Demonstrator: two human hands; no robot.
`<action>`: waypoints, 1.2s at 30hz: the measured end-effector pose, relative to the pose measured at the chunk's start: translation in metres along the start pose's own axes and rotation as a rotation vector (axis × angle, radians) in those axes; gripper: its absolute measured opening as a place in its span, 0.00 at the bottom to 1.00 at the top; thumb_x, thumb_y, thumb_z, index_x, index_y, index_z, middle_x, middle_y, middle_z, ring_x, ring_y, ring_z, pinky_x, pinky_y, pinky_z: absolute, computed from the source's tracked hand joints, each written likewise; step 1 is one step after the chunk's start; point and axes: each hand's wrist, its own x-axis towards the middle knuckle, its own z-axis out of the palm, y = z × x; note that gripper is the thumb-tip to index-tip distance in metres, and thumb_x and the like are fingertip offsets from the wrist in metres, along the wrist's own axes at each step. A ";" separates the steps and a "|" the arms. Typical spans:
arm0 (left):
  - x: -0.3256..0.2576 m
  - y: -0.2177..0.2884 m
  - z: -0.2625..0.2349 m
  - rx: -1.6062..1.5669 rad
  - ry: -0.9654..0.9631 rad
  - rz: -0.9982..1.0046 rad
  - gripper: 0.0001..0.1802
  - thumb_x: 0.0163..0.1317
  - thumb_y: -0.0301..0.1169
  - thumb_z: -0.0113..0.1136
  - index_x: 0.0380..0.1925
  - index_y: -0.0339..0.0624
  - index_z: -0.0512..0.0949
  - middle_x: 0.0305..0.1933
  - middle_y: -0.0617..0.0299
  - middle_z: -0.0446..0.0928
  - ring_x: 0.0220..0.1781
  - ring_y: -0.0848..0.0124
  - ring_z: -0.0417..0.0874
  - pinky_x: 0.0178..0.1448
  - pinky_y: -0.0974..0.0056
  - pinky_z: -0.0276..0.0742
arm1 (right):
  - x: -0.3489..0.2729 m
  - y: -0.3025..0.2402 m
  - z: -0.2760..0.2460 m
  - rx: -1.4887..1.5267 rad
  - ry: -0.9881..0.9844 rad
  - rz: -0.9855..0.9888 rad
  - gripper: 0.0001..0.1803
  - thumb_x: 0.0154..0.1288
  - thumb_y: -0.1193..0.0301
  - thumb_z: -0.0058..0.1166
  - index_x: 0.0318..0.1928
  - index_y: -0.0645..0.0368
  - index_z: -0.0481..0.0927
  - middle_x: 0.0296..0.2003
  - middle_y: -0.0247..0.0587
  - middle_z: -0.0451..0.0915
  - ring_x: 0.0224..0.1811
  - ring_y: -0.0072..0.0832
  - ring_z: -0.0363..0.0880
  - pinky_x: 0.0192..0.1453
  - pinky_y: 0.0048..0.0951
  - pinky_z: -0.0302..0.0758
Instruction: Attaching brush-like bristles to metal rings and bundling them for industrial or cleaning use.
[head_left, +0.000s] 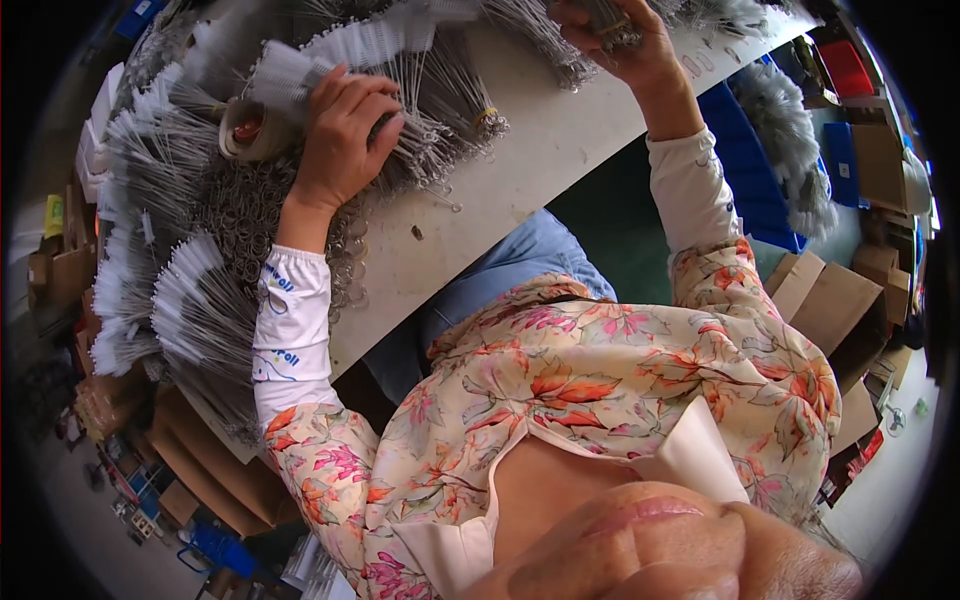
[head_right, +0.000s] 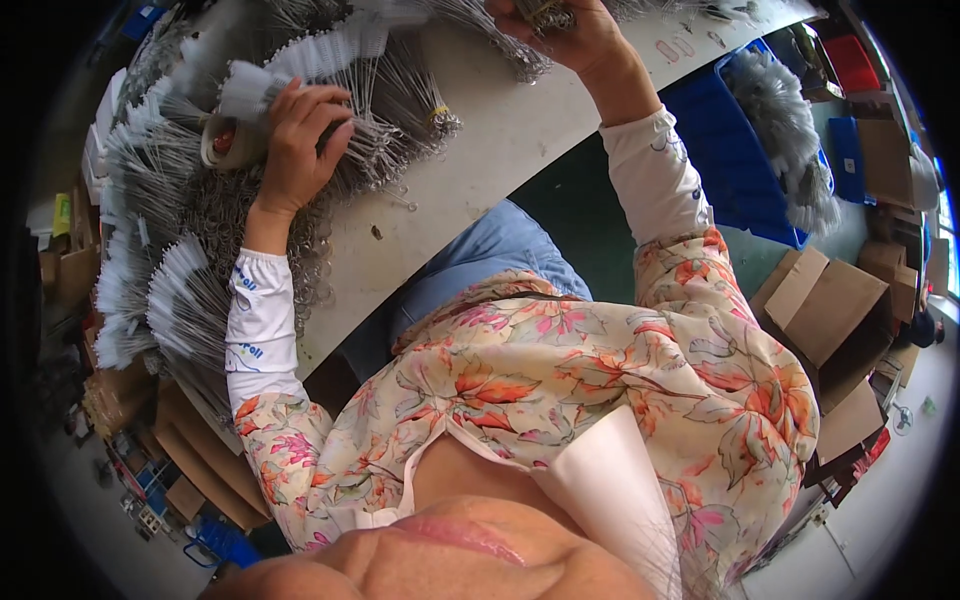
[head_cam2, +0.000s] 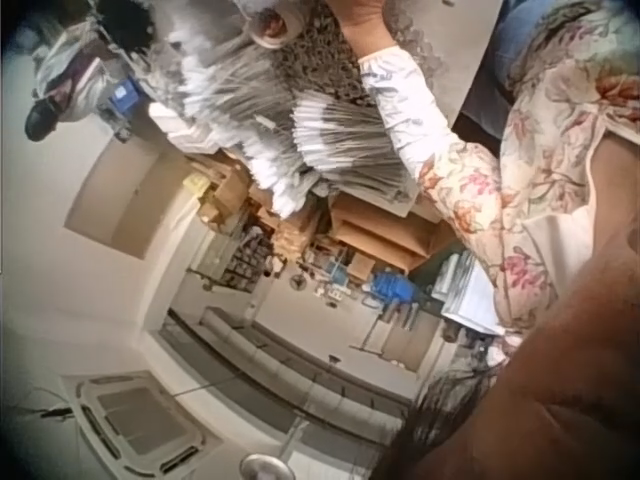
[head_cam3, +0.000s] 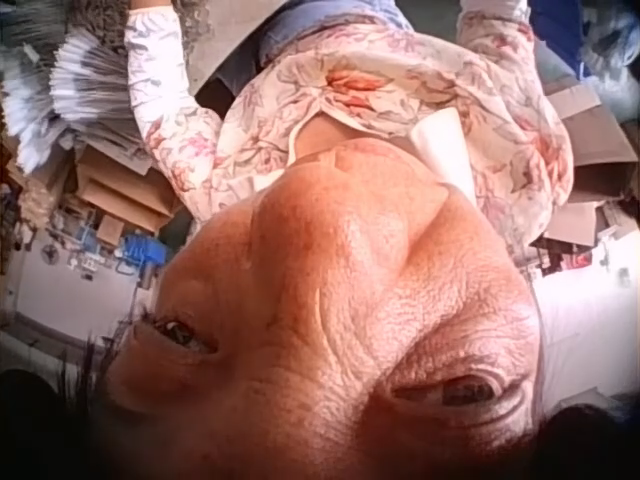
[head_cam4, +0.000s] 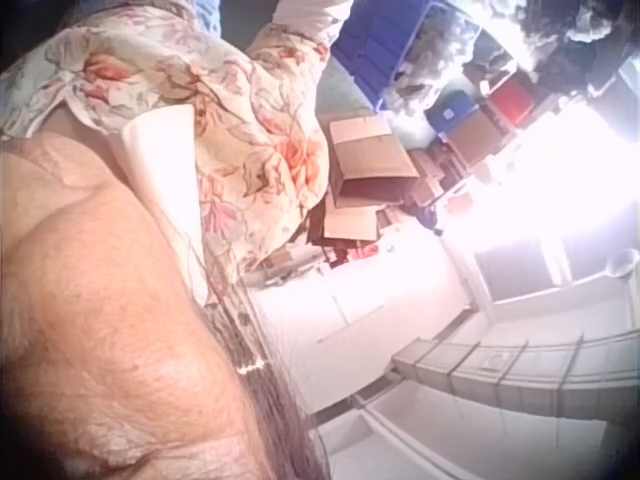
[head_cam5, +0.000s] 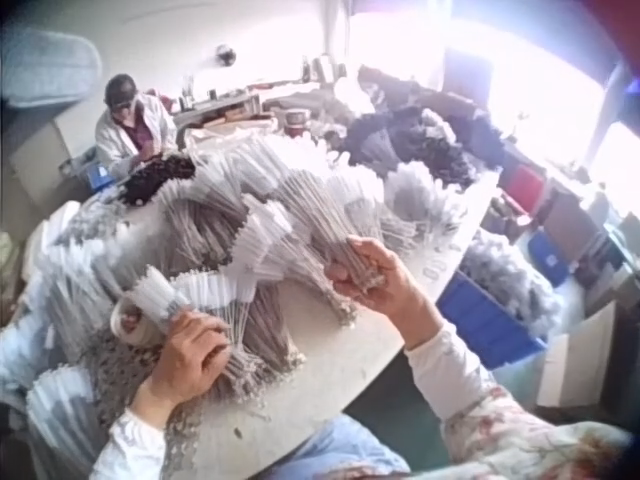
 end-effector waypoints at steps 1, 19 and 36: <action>0.004 -0.001 -0.003 0.003 -0.030 0.011 0.10 0.56 0.33 0.60 0.38 0.43 0.77 0.47 0.61 0.75 0.52 0.60 0.75 0.67 0.51 0.59 | 0.001 0.003 0.011 0.044 0.071 -0.008 0.19 0.68 0.55 0.42 0.37 0.58 0.73 0.25 0.38 0.70 0.25 0.25 0.68 0.22 0.23 0.64; -0.025 0.084 -0.071 -2.139 0.774 -0.662 0.20 0.65 0.32 0.50 0.52 0.28 0.64 0.28 0.59 0.73 0.24 0.69 0.74 0.28 0.69 0.75 | -0.022 0.088 0.185 -1.291 -0.222 -0.685 0.10 0.52 0.74 0.62 0.38 0.57 0.82 0.28 0.37 0.79 0.27 0.29 0.79 0.29 0.25 0.75; -0.058 0.093 -0.070 -2.288 0.526 -0.645 0.15 0.62 0.35 0.56 0.42 0.34 0.73 0.29 0.61 0.73 0.26 0.72 0.74 0.34 0.68 0.79 | -0.045 0.117 0.209 -1.534 -0.435 -0.888 0.07 0.41 0.74 0.58 0.22 0.58 0.73 0.19 0.33 0.65 0.19 0.22 0.69 0.19 0.25 0.67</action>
